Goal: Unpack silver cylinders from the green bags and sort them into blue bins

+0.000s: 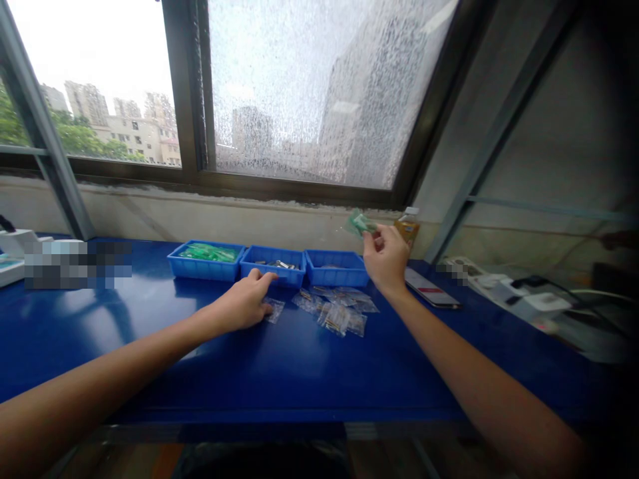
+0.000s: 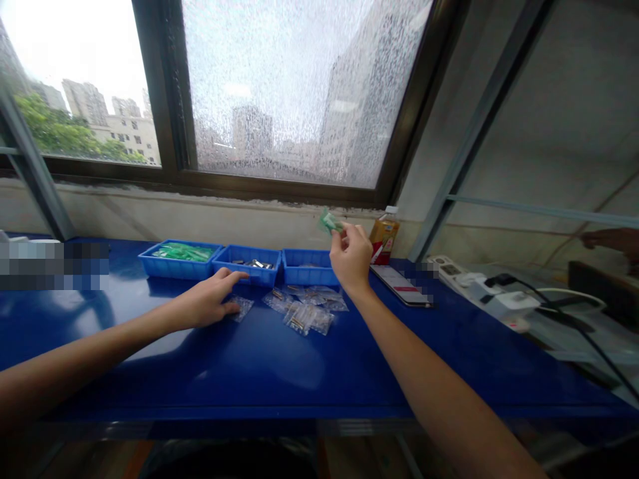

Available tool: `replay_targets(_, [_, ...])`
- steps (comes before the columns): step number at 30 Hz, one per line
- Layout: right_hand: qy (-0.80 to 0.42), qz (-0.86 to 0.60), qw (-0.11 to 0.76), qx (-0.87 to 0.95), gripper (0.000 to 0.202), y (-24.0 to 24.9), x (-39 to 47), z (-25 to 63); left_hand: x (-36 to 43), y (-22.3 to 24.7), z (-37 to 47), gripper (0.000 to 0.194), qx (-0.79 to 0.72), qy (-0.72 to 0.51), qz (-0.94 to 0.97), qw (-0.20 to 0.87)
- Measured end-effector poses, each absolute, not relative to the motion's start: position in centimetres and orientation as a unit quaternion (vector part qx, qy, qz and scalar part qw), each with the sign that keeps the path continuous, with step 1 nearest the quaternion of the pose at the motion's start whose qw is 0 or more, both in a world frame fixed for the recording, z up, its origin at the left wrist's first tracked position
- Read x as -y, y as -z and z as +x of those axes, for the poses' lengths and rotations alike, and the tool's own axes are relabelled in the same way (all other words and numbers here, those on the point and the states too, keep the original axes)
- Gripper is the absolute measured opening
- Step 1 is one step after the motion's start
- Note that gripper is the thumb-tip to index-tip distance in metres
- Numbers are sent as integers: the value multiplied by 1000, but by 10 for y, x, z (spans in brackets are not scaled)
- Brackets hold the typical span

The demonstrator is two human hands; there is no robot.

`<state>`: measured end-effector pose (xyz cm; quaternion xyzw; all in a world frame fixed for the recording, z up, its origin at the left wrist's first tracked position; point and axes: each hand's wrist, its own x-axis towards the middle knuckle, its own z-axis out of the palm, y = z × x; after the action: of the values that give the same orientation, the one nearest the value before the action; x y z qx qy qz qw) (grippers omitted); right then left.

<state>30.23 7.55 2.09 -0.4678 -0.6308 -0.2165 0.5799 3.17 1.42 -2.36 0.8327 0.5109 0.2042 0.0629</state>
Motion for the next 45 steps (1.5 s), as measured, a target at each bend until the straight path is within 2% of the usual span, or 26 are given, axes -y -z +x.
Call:
replay_targets(6, [207,-456,551,667,17,-12,-85,303,-18,31,37,56,-484,-306,802,170])
replay_targets(14, [148,-429,532,715,15,-15,-74,267,-14,27,44,45,-436,-263,812,284])
replay_targets(18, [132,-351,476,795,16,-25,-76,198,-14,27,47,33,-422,-254,830,263])
replay_targets(21, [135,-327,471,808,19,-32,-86,142,-15,23,46,25,-410,-256,844,232])
replay_targets(23, [118,-332,415,839,20,-36,-94,116,-18,19,40,24,-403,-254,854,211])
replay_targets(24, [97,-327,367,865,19,-37,-97,110,-20,17,35,23,-406,-253,858,187])
replay_targets(26, [49,-334,323,884,16,-38,-100,108,-25,12,24,19,-424,-253,862,112])
replay_targets(28, [0,-368,375,851,15,-37,-94,121,-29,6,15,16,-444,-280,851,23])
replay_targets(31, [-111,-399,431,802,25,-28,-69,155,-29,-3,9,16,-447,-374,810,-62])
replay_targets(35, [-420,-394,461,675,36,-10,-27,193,-18,-8,21,18,-375,-466,798,-70])
replay_targets(38, [-526,-339,477,618,27,-2,-14,201,-11,-4,33,24,-300,-470,829,-51])
replay_targets(41, [-451,-336,548,619,19,-2,-18,200,-10,0,39,28,-291,-455,842,-7])
replay_targets(43, [-330,-362,585,646,13,-2,-22,201,-12,0,38,23,-331,-436,835,48])
replay_targets(45, [-188,-367,589,696,7,-2,-22,204,-13,-1,37,22,-378,-410,815,160])
